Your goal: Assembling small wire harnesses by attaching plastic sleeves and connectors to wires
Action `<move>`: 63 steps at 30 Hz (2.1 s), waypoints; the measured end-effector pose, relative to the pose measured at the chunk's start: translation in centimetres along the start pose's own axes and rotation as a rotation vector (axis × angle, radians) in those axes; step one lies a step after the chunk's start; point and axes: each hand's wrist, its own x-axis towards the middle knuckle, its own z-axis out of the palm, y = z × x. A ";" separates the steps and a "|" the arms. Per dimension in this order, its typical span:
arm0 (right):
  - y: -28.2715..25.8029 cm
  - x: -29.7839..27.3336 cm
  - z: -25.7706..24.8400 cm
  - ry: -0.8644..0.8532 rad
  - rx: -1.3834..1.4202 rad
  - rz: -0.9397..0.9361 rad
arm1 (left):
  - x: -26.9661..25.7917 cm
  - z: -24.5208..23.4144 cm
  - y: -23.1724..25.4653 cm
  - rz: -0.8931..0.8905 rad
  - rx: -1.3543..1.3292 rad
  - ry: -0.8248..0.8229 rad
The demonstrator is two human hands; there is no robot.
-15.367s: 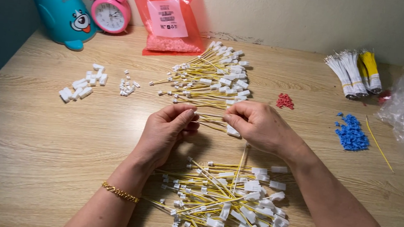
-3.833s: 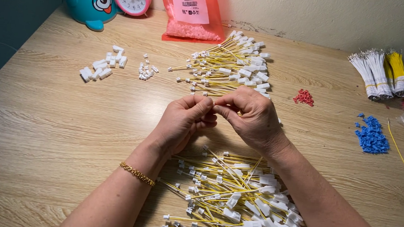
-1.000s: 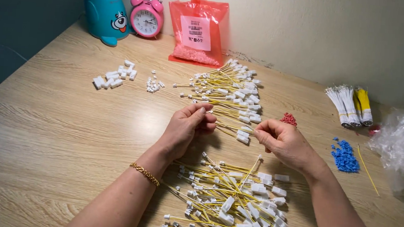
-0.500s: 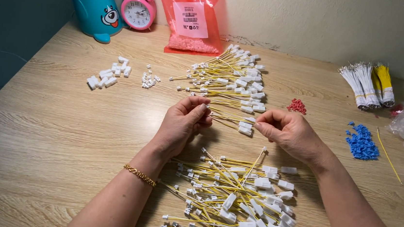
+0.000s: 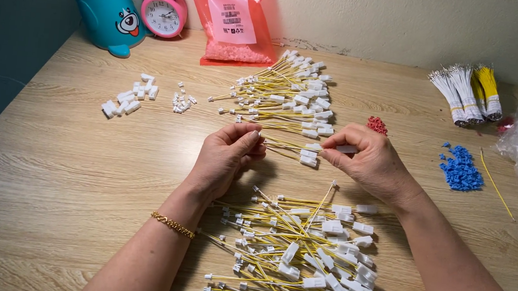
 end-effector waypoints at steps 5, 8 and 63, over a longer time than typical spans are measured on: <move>1.1 0.0 -0.3 0.020 0.210 0.111 | -0.1 0.1 0.1 -0.016 -0.007 0.008; 0.9 0.0 -0.4 0.022 0.268 0.131 | -0.1 0.1 0.2 -0.033 0.008 0.006; 3.3 0.6 1.0 0.137 0.566 0.117 | -1.4 0.9 2.5 -0.134 -0.006 0.048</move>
